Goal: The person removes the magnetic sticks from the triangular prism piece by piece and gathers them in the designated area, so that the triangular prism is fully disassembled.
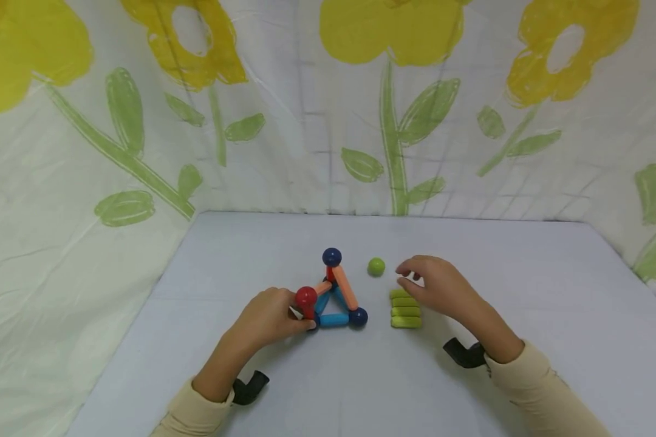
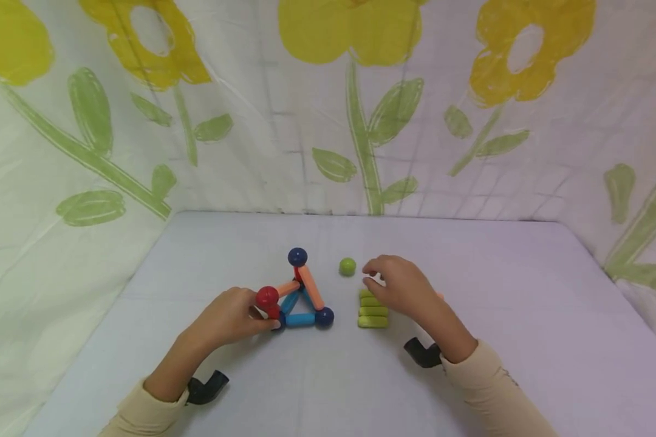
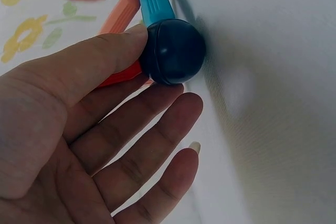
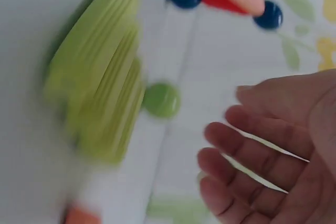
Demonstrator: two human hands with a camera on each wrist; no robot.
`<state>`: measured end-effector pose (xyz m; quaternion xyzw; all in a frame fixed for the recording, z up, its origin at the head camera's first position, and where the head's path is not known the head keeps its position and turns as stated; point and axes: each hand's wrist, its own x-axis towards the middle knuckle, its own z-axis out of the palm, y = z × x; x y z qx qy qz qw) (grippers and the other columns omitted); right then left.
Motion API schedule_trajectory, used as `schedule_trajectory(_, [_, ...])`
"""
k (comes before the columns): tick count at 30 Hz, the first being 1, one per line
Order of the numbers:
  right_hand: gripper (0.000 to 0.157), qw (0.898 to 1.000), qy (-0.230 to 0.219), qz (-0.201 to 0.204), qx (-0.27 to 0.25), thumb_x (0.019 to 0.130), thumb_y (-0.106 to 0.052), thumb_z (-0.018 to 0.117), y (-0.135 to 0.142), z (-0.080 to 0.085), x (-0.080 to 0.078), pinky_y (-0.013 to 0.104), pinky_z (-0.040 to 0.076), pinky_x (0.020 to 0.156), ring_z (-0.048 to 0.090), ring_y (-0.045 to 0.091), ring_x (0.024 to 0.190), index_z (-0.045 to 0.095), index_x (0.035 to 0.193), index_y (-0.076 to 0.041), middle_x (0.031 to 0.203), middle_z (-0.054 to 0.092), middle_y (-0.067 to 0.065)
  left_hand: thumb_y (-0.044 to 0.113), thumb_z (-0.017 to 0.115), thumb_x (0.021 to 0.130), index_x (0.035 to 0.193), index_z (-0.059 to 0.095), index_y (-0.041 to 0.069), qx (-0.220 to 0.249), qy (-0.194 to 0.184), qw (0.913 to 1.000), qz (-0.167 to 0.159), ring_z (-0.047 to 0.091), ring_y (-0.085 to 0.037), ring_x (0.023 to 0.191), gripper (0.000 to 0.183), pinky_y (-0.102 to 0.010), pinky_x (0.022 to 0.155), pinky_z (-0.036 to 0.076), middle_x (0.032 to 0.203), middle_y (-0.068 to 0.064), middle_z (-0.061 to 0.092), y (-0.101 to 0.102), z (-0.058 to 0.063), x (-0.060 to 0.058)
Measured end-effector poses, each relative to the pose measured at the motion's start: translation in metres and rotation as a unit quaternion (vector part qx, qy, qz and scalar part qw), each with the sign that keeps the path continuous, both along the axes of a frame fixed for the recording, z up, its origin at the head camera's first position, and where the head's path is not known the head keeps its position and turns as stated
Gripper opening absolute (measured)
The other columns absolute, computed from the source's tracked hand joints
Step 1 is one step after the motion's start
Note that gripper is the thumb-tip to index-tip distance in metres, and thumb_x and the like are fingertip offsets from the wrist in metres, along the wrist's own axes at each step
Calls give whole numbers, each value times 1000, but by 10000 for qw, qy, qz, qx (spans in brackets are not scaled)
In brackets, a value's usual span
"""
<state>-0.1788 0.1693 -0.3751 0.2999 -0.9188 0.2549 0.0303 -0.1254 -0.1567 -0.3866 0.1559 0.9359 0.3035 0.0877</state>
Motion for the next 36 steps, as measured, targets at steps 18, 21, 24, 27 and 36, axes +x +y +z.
schedule_trajectory(18, [21,8712,-3325,-602,-3562,97,-19,66,-103,-27,-10,35,53,85,67,22,93,62,109,-2,103,72,11,20,86,80,89,75,6,57,-3,9999,-103,62,-7,59,21,-25,52,51,76,1,71,0,-1,-2])
schedule_trajectory(21, [17,8388,-3687,-468,-3979,99,-12,60,-105,-28,-10,39,56,85,71,26,89,55,109,0,105,71,18,20,87,79,89,76,6,31,3,10000,-70,63,-7,60,21,-25,52,51,76,1,71,0,-1,-2])
schedule_trajectory(24, [11,8118,-3888,-480,-4330,100,-10,57,-108,-30,-9,37,57,81,70,26,83,51,106,-2,101,69,20,20,87,79,91,76,5,10,-33,10000,-28,64,-8,60,22,-25,52,52,76,0,71,0,0,-1])
schedule_trajectory(27, [7,7945,-3906,-511,-4622,99,-8,55,-113,-33,-7,33,55,75,64,24,78,50,102,-5,95,67,16,20,87,79,91,76,4,-30,-9,10000,-38,63,-8,60,22,-25,53,52,76,0,71,0,0,-1])
schedule_trajectory(36, [5,8039,-3352,-343,-4902,97,-9,50,-118,-34,7,27,46,62,53,21,67,47,94,-7,83,58,10,20,87,79,90,76,6,-59,93,9999,-68,64,-9,62,21,-24,55,52,76,1,71,0,0,-1])
